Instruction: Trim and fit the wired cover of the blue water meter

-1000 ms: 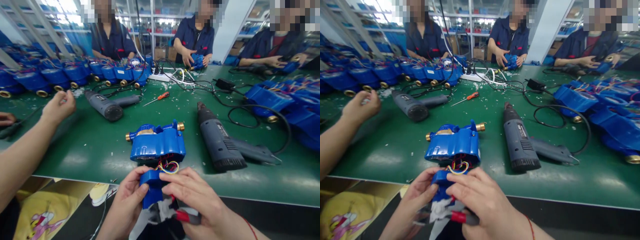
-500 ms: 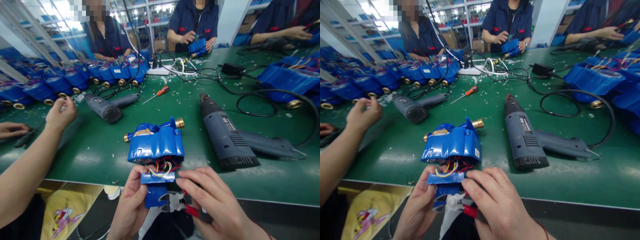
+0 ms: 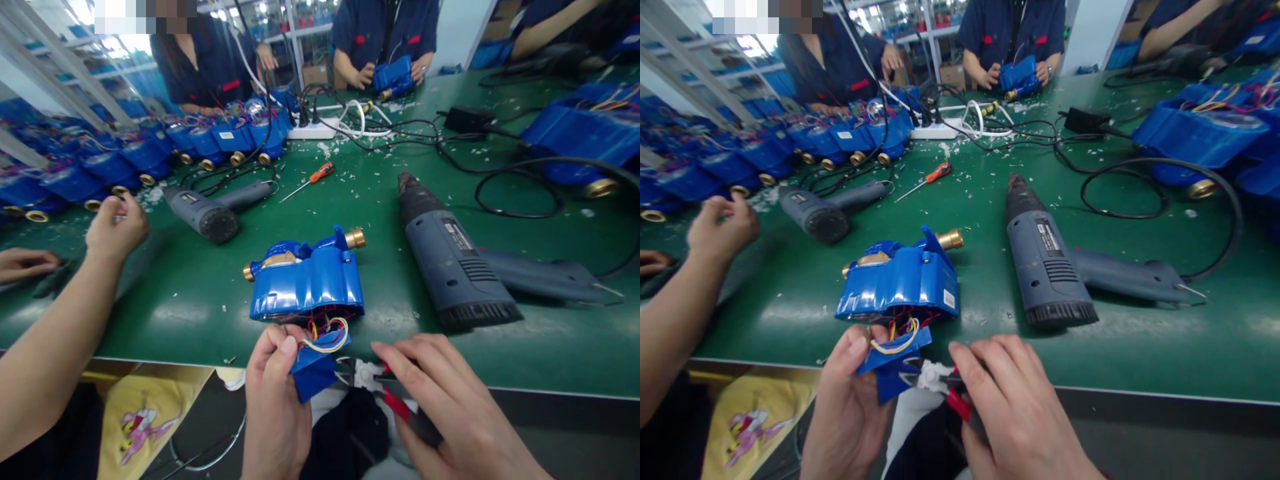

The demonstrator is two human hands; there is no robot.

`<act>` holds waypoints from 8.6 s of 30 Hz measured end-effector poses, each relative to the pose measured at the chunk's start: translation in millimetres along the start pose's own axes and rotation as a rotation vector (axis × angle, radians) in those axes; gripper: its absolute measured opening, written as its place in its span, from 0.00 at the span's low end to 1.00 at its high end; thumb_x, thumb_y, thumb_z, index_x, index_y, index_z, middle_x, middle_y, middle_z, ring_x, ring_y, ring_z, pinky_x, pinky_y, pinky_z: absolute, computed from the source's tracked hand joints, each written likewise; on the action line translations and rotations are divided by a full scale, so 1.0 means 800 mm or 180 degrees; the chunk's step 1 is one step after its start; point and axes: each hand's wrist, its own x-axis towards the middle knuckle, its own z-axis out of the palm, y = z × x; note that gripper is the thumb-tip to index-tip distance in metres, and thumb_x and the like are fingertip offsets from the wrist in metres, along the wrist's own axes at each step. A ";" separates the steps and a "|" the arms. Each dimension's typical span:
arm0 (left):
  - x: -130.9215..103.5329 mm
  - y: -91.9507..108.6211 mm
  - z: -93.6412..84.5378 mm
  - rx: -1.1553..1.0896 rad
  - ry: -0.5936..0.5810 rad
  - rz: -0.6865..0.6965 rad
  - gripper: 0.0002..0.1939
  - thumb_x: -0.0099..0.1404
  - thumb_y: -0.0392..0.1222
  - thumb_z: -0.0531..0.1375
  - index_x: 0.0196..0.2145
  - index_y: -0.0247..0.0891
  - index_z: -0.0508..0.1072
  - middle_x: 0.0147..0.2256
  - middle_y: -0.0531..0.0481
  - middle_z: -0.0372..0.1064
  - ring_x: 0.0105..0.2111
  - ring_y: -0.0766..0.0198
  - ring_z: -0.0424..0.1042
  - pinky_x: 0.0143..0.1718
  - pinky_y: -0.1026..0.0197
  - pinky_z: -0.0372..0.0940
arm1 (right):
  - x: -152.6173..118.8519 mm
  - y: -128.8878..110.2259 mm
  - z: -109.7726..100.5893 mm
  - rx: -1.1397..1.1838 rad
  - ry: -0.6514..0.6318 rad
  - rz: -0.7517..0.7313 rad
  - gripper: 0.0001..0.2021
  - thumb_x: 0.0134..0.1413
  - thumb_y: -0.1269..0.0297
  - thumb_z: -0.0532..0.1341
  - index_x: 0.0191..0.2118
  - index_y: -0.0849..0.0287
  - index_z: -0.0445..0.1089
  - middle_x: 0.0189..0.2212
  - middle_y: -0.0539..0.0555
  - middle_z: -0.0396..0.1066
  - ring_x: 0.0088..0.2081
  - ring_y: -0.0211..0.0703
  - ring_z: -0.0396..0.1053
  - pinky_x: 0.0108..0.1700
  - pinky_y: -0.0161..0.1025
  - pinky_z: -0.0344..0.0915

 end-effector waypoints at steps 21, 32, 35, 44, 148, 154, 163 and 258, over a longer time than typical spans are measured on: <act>-0.006 -0.016 0.005 0.0848 0.0513 0.0587 0.14 0.52 0.43 0.66 0.26 0.40 0.63 0.29 0.54 0.67 0.30 0.63 0.68 0.30 0.65 0.65 | -0.003 0.000 0.004 -0.0173 -0.0220 -0.0034 0.32 0.41 0.75 0.52 0.57 0.69 0.67 0.44 0.61 0.73 0.45 0.52 0.67 0.44 0.47 0.71; -0.009 -0.036 0.003 0.0778 0.0564 0.1175 0.14 0.61 0.48 0.64 0.24 0.39 0.68 0.30 0.53 0.65 0.30 0.64 0.64 0.32 0.63 0.65 | 0.001 -0.002 0.004 -0.0325 0.0053 -0.0081 0.27 0.45 0.73 0.53 0.54 0.66 0.69 0.42 0.58 0.75 0.41 0.50 0.71 0.42 0.45 0.71; -0.012 -0.027 0.009 0.0698 0.0618 0.0975 0.16 0.57 0.50 0.68 0.24 0.40 0.67 0.28 0.54 0.65 0.29 0.63 0.64 0.31 0.63 0.65 | 0.006 -0.003 0.002 -0.0428 -0.0036 -0.0062 0.27 0.45 0.72 0.53 0.54 0.66 0.70 0.40 0.57 0.76 0.39 0.50 0.72 0.38 0.45 0.72; -0.009 -0.037 0.005 0.0556 0.0361 0.1436 0.16 0.63 0.45 0.64 0.22 0.38 0.66 0.29 0.54 0.64 0.28 0.67 0.64 0.31 0.66 0.66 | 0.022 -0.004 -0.019 -0.0819 -0.0334 -0.0436 0.20 0.58 0.70 0.50 0.54 0.66 0.68 0.36 0.57 0.75 0.35 0.50 0.72 0.29 0.45 0.71; -0.002 -0.046 -0.003 0.0525 -0.0013 0.1946 0.14 0.67 0.45 0.63 0.25 0.39 0.68 0.28 0.56 0.64 0.29 0.67 0.63 0.33 0.67 0.63 | 0.037 -0.032 -0.035 -0.0758 -0.0478 0.0005 0.23 0.38 0.73 0.56 0.45 0.60 0.73 0.32 0.52 0.77 0.25 0.44 0.74 0.19 0.39 0.69; -0.001 -0.046 -0.003 0.0600 -0.0008 0.1964 0.15 0.67 0.46 0.62 0.25 0.39 0.69 0.28 0.55 0.65 0.29 0.66 0.64 0.33 0.67 0.63 | 0.042 -0.036 -0.029 -0.0640 -0.0496 0.0065 0.25 0.37 0.74 0.56 0.45 0.61 0.74 0.32 0.52 0.76 0.25 0.44 0.74 0.20 0.39 0.69; 0.000 -0.047 -0.003 0.0615 -0.0045 0.2017 0.15 0.68 0.45 0.61 0.25 0.38 0.67 0.30 0.54 0.65 0.30 0.66 0.64 0.34 0.66 0.63 | 0.037 -0.035 -0.027 -0.0787 -0.0552 0.0139 0.25 0.41 0.73 0.57 0.49 0.60 0.71 0.35 0.51 0.75 0.31 0.45 0.74 0.25 0.39 0.70; -0.040 -0.028 -0.072 0.1231 0.0524 0.2691 0.12 0.56 0.49 0.72 0.31 0.40 0.77 0.30 0.52 0.71 0.33 0.66 0.69 0.39 0.69 0.65 | -0.072 0.007 0.016 0.1455 -0.0409 0.0259 0.28 0.47 0.70 0.60 0.57 0.65 0.68 0.42 0.60 0.76 0.43 0.46 0.77 0.40 0.34 0.75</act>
